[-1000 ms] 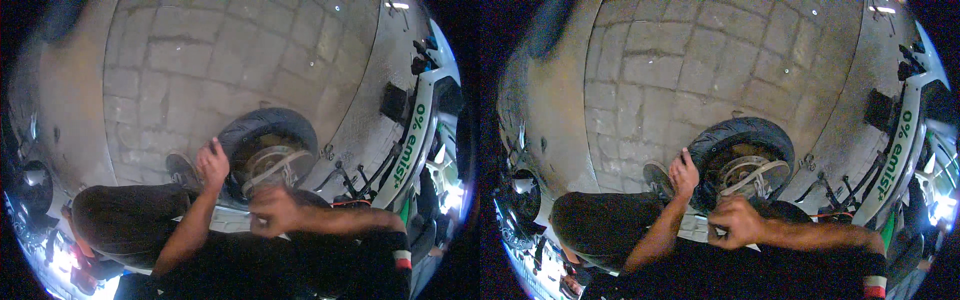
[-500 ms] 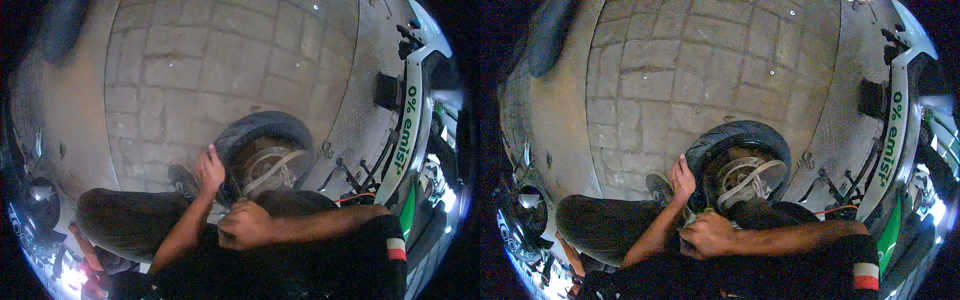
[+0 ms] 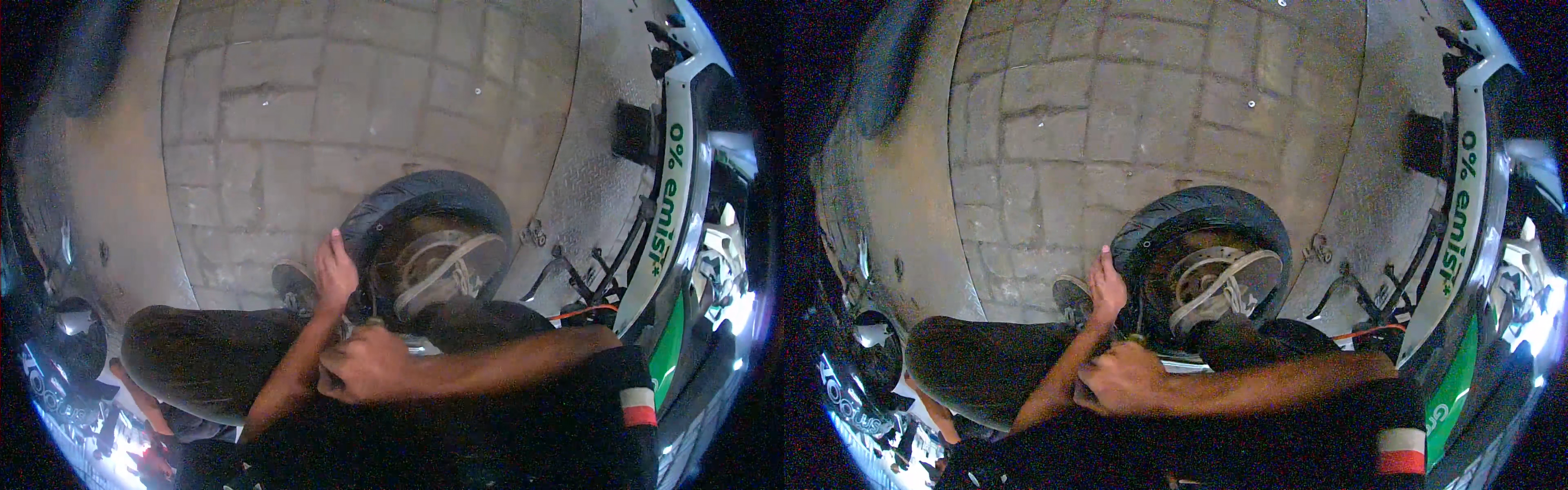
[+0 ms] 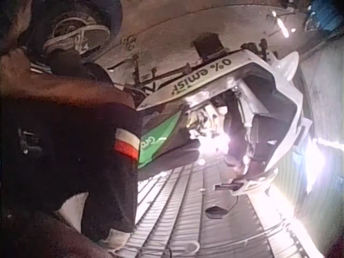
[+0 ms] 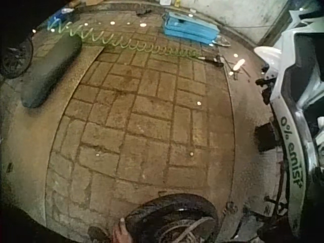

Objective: The person works on a scooter wheel by hand and using a tool. The person removes a tire from a wheel hub and then uses a screwdriver to pry and work on the rim and tire.

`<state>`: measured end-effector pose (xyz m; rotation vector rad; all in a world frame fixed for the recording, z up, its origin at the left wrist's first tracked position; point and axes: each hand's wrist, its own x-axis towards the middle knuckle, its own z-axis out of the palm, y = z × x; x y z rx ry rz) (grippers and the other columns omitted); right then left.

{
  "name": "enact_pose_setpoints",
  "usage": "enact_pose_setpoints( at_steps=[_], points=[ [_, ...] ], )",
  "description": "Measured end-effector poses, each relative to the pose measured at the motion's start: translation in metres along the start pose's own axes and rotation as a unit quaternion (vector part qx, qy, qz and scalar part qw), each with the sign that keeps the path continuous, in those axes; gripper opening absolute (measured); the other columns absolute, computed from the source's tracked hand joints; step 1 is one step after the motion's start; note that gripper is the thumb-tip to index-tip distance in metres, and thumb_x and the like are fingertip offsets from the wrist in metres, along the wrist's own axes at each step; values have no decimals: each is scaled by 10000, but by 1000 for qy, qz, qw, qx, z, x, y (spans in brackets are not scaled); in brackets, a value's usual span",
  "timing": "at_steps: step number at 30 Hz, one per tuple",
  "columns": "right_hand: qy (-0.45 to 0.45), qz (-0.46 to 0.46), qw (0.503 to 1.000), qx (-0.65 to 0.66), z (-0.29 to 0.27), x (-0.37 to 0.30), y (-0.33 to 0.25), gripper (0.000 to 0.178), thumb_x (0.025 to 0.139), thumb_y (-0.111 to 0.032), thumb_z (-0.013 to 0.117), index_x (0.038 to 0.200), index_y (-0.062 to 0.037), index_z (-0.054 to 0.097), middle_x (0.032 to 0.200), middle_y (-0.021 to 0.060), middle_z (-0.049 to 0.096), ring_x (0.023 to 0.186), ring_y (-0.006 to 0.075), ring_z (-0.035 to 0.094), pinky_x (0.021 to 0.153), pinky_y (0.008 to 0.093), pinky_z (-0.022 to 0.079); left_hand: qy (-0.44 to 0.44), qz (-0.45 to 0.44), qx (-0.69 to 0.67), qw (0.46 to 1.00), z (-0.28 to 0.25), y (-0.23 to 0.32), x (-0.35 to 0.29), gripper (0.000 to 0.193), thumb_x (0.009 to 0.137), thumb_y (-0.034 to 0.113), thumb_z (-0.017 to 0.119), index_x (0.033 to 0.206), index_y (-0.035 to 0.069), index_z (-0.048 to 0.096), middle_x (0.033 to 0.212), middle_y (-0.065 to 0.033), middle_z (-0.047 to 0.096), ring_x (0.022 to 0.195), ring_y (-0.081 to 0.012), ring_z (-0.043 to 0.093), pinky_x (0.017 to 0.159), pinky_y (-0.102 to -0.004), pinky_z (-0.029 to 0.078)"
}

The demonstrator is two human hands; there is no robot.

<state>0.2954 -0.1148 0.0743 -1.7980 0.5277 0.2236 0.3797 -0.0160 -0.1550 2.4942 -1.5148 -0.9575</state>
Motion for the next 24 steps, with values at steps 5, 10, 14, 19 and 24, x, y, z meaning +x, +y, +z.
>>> enact_pose_setpoints(
  at_steps=[5,10,14,19,24],
  points=[
    [21,-19,1000,-1,12,2,-3,366,840,-448,695,826,-82,686,687,139,689,623,327,696,578,484,564,14,22,-15,1000,5,-8,-1,450,1007,77,476,1440,-31,416,1269,-310,586,1150,-479,576,1004,-533,457],
    [-51,-63,996,41,19,53,-25,377,827,-441,696,815,-65,719,680,168,692,627,346,697,589,492,563,-72,-6,8,997,10,-17,12,414,1039,150,444,1409,-36,471,1305,-308,572,1227,-496,526,1062,-561,399],
    [48,12,995,88,15,86,-11,340,788,-393,716,894,-69,721,707,178,682,664,365,693,620,490,560,44,-112,-151,981,26,-18,19,535,1081,389,375,1348,-32,570,1429,-286,509,1378,-481,401,1177,-563,250],
    [183,13,977,108,18,118,28,323,786,-325,710,988,-73,701,760,180,676,748,382,696,710,489,559,112,-57,-16,992,37,-18,9,385,1044,208,443,1333,-23,548,1295,-274,590,1209,-468,554,1075,-561,409],
    [203,61,973,88,-4,178,53,289,830,-287,698,863,-2,668,792,221,699,777,423,699,713,517,558,121,-202,-110,965,23,-9,28,499,1075,424,394,1250,14,618,1270,-212,617,1206,-393,549,1075,-522,370]
  ],
)
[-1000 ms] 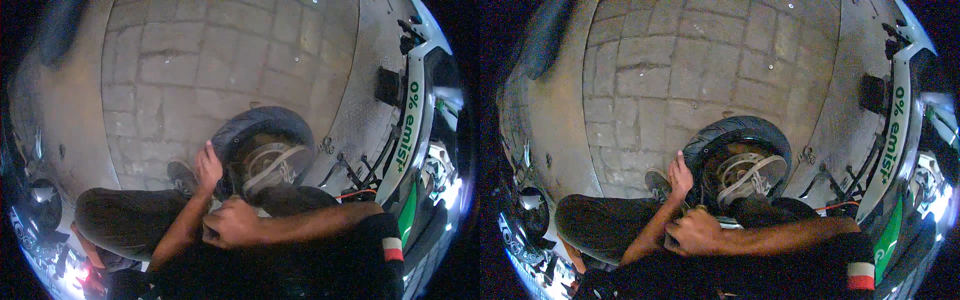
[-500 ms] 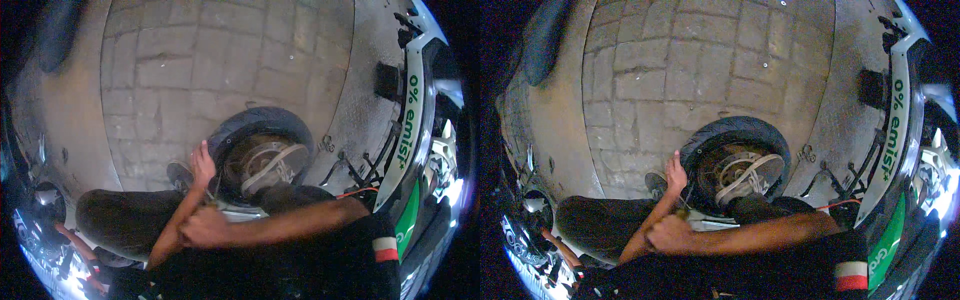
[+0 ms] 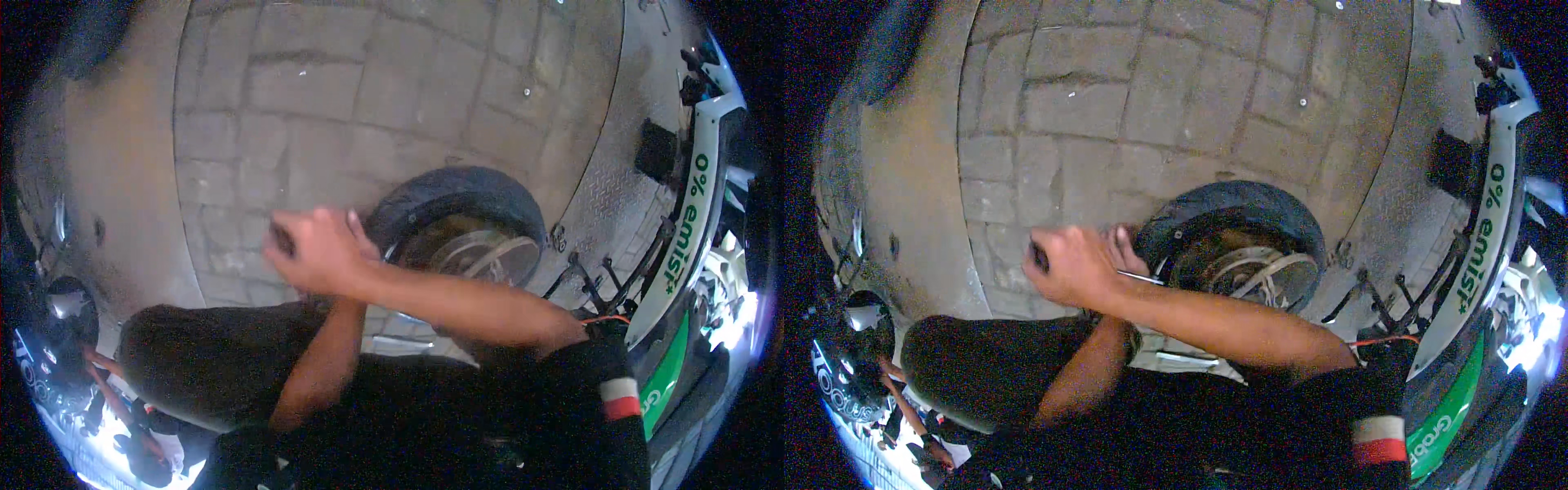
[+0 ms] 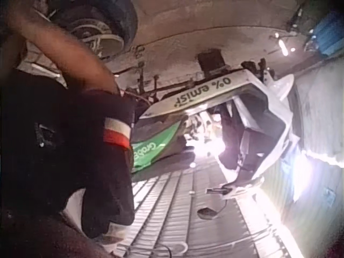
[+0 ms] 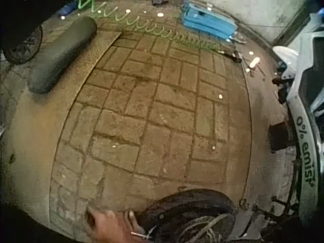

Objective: The person works on a scooter wheel by hand and using a tool. The person removes a tire from a wheel hub and then uses a screwdriver to pry and work on the rim and tire.

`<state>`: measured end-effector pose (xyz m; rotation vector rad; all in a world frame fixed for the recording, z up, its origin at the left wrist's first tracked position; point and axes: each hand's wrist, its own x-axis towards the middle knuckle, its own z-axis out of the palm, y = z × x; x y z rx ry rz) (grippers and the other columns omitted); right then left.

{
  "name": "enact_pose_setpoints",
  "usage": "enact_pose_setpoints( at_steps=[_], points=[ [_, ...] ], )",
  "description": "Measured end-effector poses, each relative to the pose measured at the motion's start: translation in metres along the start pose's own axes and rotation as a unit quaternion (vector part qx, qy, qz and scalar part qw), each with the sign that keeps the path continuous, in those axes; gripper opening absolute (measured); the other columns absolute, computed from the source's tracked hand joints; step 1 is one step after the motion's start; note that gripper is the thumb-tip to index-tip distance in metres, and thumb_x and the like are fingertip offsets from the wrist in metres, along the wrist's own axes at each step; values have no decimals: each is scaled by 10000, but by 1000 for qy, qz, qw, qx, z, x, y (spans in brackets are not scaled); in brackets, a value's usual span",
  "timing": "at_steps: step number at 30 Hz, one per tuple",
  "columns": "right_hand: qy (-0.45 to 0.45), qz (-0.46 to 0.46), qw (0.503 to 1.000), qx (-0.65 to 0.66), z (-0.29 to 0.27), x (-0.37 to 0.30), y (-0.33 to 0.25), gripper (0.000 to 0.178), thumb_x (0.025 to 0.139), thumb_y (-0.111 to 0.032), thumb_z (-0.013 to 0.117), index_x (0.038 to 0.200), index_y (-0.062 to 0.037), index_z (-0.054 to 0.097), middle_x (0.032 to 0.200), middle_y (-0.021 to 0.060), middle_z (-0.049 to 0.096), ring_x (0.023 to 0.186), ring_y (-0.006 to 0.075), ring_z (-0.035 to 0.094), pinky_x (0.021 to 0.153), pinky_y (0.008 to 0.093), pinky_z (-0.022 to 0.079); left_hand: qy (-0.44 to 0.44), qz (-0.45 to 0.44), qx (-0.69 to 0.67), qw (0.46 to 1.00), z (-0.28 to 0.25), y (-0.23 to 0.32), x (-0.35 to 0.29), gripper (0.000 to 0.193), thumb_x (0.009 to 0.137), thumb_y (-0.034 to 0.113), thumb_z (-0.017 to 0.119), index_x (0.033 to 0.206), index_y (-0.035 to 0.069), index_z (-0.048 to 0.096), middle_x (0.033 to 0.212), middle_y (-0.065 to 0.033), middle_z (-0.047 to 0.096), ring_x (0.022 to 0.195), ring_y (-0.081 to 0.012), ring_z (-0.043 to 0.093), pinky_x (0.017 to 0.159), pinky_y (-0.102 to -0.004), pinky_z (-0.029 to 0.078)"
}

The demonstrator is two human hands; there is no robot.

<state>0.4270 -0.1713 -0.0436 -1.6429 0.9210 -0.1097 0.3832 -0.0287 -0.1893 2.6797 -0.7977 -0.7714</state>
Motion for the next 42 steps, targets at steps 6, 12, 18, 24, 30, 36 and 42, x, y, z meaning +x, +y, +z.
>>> enact_pose_setpoints(
  at_steps=[6,12,18,24,30,36,42],
  points=[
    [51,169,983,57,-53,34,19,302,875,-262,700,902,39,702,832,235,705,786,382,710,720,447,553,-29,1,14,999,9,3,4,528,1074,446,386,1335,24,565,1362,-217,559,1299,-396,477,1122,-526,316],
    [226,-161,960,43,-174,0,-90,186,829,-158,696,899,-12,604,819,214,660,771,408,659,690,485,516,-103,28,16,994,4,-6,1,572,1072,469,379,1420,34,511,1454,-222,500,1393,-399,405,1170,-531,262],
    [350,-22,935,-45,-326,-82,-154,253,922,-158,705,1133,-21,676,917,60,705,862,150,668,750,313,530,-136,54,-13,989,-31,92,25,531,1065,430,436,1330,-9,572,1446,-289,490,1364,-463,414,1154,-503,317],
    [488,78,868,44,-341,-251,-135,325,946,-82,642,1259,-12,588,1139,81,669,1070,179,631,886,319,515,-263,334,144,894,-28,232,43,1007,879,822,426,1499,28,439,1564,-241,385,1467,-430,323,1192,-572,243],
    [566,295,768,57,-258,-437,-195,449,987,-85,607,1401,33,480,1271,130,650,1187,216,620,1062,359,456,-147,435,199,866,-30,266,51,856,869,786,510,1423,136,568,1472,-208,469,1370,-416,435,1163,-582,270],
    [527,545,652,10,-175,-575,-173,419,1034,-129,558,1408,36,469,1220,131,663,1083,194,659,949,353,516,-104,466,173,861,-1,266,49,726,899,721,525,1366,171,610,1410,-203,503,1326,-384,469,1131,-581,303],
    [644,428,591,231,-29,-619,-58,286,1065,-239,534,1221,-6,591,1109,113,700,1022,201,689,894,333,539,-106,460,179,863,-4,267,45,696,913,675,543,1405,185,589,1460,-210,469,1399,-408,390,1148,-605,272]
  ],
)
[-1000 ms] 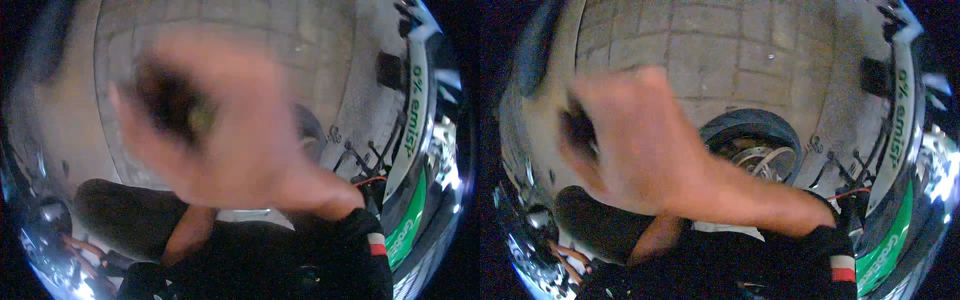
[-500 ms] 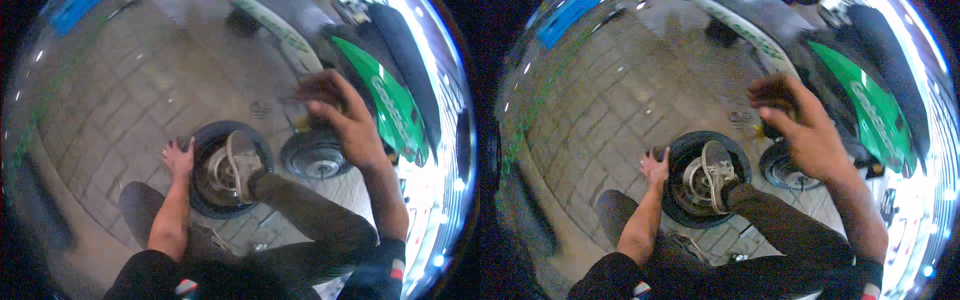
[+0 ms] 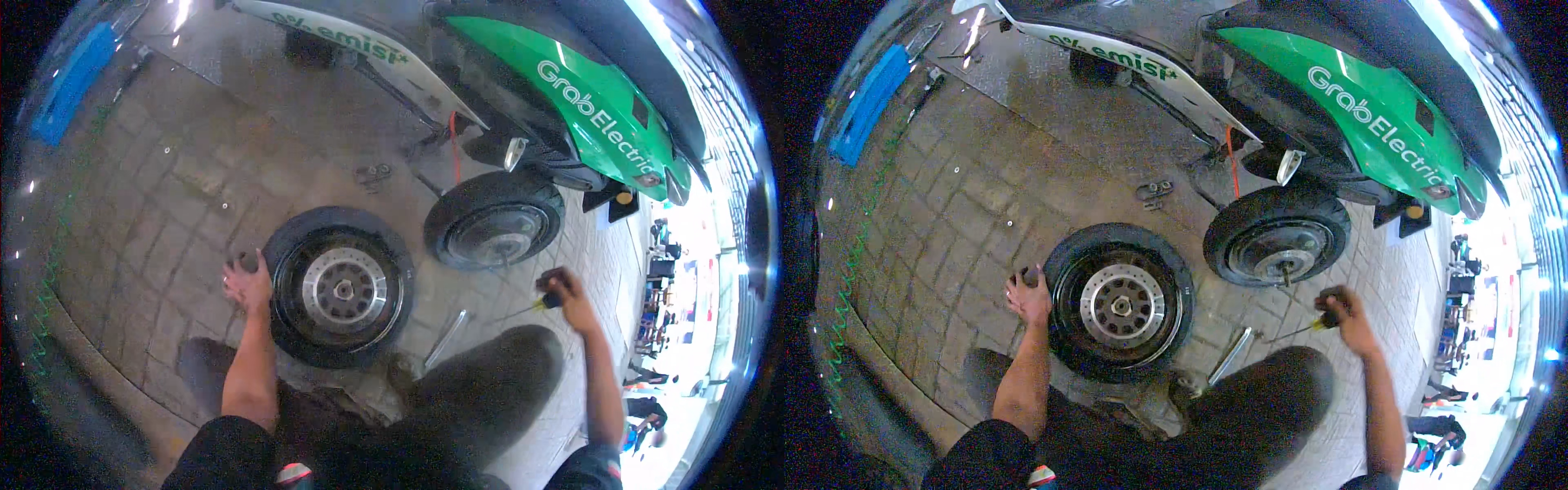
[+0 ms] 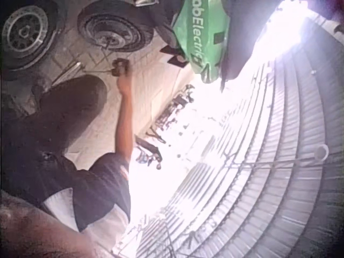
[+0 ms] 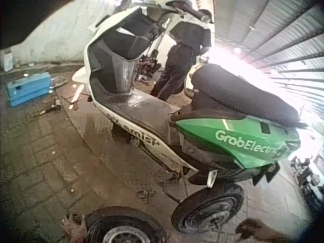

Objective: The person works on a scooter wheel by hand and using a tool. The person removes a tire from a wheel hub and then uses a screwdriver to pry and work on the rim and tire.

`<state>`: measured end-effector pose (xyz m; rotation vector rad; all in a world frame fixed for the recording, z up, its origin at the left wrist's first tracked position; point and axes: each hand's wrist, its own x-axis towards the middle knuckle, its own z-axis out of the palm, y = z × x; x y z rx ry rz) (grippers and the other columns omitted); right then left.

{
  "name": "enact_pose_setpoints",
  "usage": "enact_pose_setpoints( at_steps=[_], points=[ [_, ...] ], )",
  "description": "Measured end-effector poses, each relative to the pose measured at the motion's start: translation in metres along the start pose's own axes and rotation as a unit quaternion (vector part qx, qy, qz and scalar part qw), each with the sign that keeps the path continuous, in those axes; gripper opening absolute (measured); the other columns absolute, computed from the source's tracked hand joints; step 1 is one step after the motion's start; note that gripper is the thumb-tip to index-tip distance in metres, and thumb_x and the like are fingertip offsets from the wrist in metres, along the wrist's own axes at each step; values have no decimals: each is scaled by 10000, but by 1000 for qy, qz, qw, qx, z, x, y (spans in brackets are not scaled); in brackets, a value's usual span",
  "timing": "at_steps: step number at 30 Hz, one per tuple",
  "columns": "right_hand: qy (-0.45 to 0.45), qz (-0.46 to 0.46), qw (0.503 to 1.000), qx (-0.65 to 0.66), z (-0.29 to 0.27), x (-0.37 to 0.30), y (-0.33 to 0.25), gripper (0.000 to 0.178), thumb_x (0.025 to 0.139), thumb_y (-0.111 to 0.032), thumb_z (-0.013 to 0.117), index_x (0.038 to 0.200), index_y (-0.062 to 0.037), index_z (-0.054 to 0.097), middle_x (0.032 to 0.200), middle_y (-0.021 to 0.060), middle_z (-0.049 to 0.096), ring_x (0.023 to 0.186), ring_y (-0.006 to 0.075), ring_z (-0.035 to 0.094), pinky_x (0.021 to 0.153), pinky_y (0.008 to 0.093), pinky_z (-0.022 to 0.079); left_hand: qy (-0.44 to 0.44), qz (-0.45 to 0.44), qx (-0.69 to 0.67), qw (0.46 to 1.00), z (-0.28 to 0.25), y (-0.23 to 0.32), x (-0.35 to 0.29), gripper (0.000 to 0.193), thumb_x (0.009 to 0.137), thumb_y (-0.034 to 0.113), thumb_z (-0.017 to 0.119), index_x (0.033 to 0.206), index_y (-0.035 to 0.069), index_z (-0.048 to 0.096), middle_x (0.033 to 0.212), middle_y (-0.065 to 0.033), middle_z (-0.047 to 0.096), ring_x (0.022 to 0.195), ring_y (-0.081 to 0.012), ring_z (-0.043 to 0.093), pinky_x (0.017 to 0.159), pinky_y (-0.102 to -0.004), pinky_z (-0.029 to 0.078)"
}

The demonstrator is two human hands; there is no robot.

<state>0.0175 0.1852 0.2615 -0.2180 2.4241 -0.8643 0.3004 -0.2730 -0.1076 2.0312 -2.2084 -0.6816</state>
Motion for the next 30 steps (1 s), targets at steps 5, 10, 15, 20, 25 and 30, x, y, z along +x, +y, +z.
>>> enact_pose_setpoints(
  at_steps=[5,10,15,20,25,30],
  points=[
    [87,114,932,333,94,19,190,450,1024,-403,513,1267,-37,608,1276,167,676,1150,307,643,1018,426,493,-34,-29,68,997,5,1,3,786,928,660,533,1433,59,549,1486,-218,453,1409,-395,393,1153,-580,295],
    [89,356,902,230,174,-12,348,397,1008,-323,519,1238,-12,608,1177,166,701,952,317,726,746,457,606,18,16,42,999,13,2,2,699,934,637,544,1228,20,691,1216,-244,659,1161,-411,616,1007,-513,463],
    [-90,270,958,-26,228,-24,419,281,953,-239,633,1117,-17,686,1052,161,738,883,293,714,790,408,570,2,24,-17,1000,17,-6,6,682,966,596,525,1237,-9,684,1210,-273,663,1170,-446,605,1015,-515,453],
    [69,284,951,-102,248,11,416,418,838,-417,744,1035,-50,704,1004,245,722,994,440,683,877,499,552,-98,1,-108,989,34,-37,41,742,1015,593,449,1406,-30,546,1383,-244,577,1270,-393,544,1078,-475,413],
    [26,273,952,-136,245,28,373,516,770,-372,807,1084,8,655,1006,235,729,980,404,705,837,478,559,-391,-18,-412,823,26,-56,46,883,1008,695,348,1545,-6,355,1568,-149,410,1427,-294,396,1198,-415,285],
    [146,145,965,-161,258,27,360,443,743,-276,836,985,15,606,880,233,702,811,429,670,754,467,546,-426,-9,-172,888,-12,-18,27,1135,872,811,503,1599,-8,203,1603,-200,336,1482,-323,309,1206,-416,263]
  ],
)
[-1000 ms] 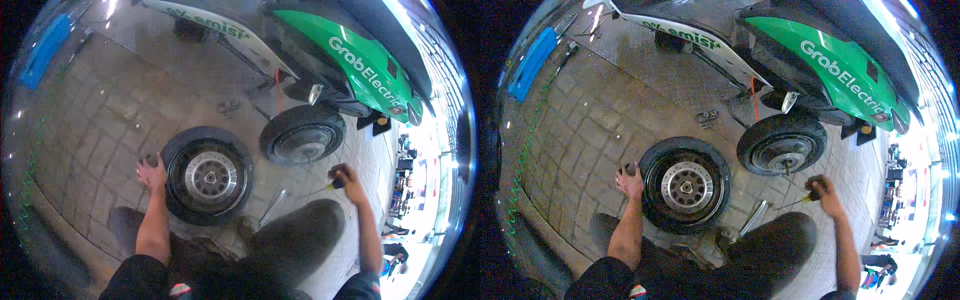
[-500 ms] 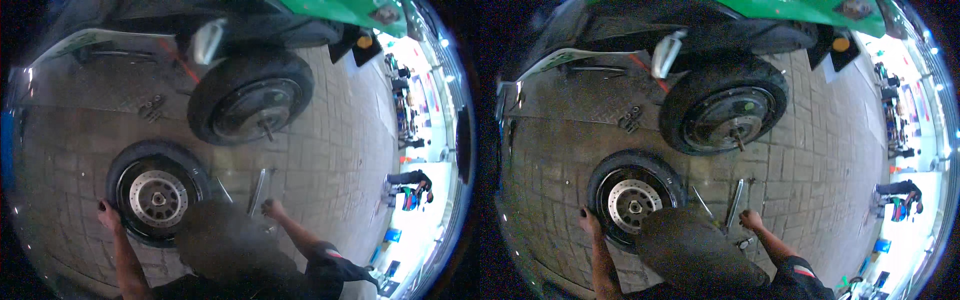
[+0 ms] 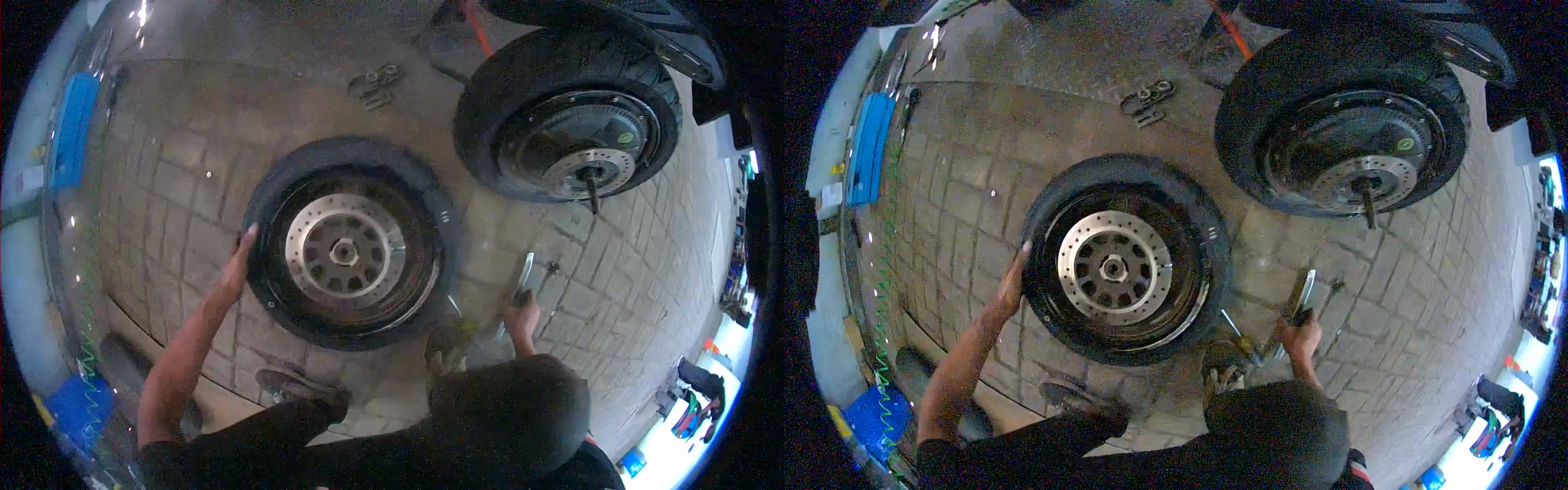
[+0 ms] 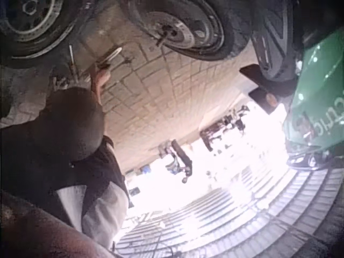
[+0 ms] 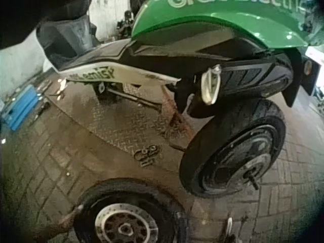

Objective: The person works on a scooter wheel by hand and using a tool. The person removes a tire from a wheel hub and then uses a screwdriver to pry and work on the rim and tire.

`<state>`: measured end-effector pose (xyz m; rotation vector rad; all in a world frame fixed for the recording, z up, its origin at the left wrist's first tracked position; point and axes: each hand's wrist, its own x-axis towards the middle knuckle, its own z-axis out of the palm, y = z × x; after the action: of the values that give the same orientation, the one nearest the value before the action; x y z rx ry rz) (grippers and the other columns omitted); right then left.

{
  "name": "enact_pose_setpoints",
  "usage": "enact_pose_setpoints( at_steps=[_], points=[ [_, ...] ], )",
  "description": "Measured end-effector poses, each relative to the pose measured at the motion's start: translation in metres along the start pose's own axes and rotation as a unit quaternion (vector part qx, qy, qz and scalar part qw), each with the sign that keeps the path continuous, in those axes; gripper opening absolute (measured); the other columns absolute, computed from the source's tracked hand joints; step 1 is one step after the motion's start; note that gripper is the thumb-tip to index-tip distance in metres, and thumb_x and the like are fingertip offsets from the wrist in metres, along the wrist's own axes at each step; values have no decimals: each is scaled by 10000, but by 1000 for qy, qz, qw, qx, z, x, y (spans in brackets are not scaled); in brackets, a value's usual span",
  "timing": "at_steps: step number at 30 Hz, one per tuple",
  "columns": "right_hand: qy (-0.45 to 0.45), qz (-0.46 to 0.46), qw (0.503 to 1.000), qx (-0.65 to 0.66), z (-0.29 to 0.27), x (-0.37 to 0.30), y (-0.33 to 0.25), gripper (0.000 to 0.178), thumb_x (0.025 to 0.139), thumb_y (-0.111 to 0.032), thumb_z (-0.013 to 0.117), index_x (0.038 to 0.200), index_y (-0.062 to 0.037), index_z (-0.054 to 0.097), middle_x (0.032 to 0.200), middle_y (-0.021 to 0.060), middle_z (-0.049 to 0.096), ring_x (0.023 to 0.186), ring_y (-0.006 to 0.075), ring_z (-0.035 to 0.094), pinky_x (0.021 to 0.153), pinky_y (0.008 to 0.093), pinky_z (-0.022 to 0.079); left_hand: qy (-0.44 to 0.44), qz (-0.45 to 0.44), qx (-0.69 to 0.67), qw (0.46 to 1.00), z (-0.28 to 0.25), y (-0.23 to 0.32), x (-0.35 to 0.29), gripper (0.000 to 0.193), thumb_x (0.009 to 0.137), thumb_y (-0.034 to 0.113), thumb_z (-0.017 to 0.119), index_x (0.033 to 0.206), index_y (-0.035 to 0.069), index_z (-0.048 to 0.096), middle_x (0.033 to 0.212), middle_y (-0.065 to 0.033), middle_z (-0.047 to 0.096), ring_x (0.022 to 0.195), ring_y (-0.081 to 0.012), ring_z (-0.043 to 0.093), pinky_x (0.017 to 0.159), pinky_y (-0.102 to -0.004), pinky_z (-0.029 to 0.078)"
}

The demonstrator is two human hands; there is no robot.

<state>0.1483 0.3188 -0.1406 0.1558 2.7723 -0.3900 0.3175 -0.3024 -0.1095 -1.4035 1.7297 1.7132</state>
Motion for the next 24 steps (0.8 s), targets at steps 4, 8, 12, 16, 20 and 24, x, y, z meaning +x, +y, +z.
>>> enact_pose_setpoints(
  at_steps=[4,8,12,16,20,24],
  points=[
    [-29,-32,999,29,-16,-23,2,410,856,-196,708,1170,36,585,878,249,678,805,415,663,739,470,519,-35,12,37,999,4,21,-13,1207,810,832,569,1592,-14,211,1588,-219,349,1465,-335,340,1198,-425,285],
    [-58,-122,990,47,-81,-67,-41,299,956,-143,601,1218,-6,555,918,233,666,767,447,626,676,488,495,-37,8,72,997,1,12,-1,1240,784,854,574,1581,-29,225,1573,-234,375,1446,-343,380,1198,-429,295],
    [-177,-276,942,-66,-165,-110,-145,342,974,-133,581,1300,-37,550,991,216,679,839,424,667,704,482,534,-85,47,66,993,-9,1,7,1263,766,864,580,1574,-41,230,1569,-251,376,1443,-359,392,1197,-442,307],
    [-200,-435,791,-382,-190,-121,-265,385,954,-163,581,1338,-136,588,943,177,673,873,360,695,725,481,561,-89,86,100,987,-16,5,-19,1282,754,872,582,1573,-45,219,1575,-255,360,1446,-368,384,1205,-455,299],
    [-189,-535,648,-508,-152,-102,-361,333,885,-173,606,1210,-175,678,846,149,679,752,340,709,634,488,575,69,101,271,955,-1,10,-62,1291,743,810,665,1563,-62,182,1581,-302,290,1471,-448,299,1218,-505,267],
    [-231,-559,564,-562,-121,-92,-406,207,830,-205,626,996,-148,737,809,154,710,717,363,719,614,502,582,34,484,434,760,22,-21,-122,964,751,447,810,1469,-32,381,1432,-230,446,1349,-412,430,1204,-520,281]
  ],
)
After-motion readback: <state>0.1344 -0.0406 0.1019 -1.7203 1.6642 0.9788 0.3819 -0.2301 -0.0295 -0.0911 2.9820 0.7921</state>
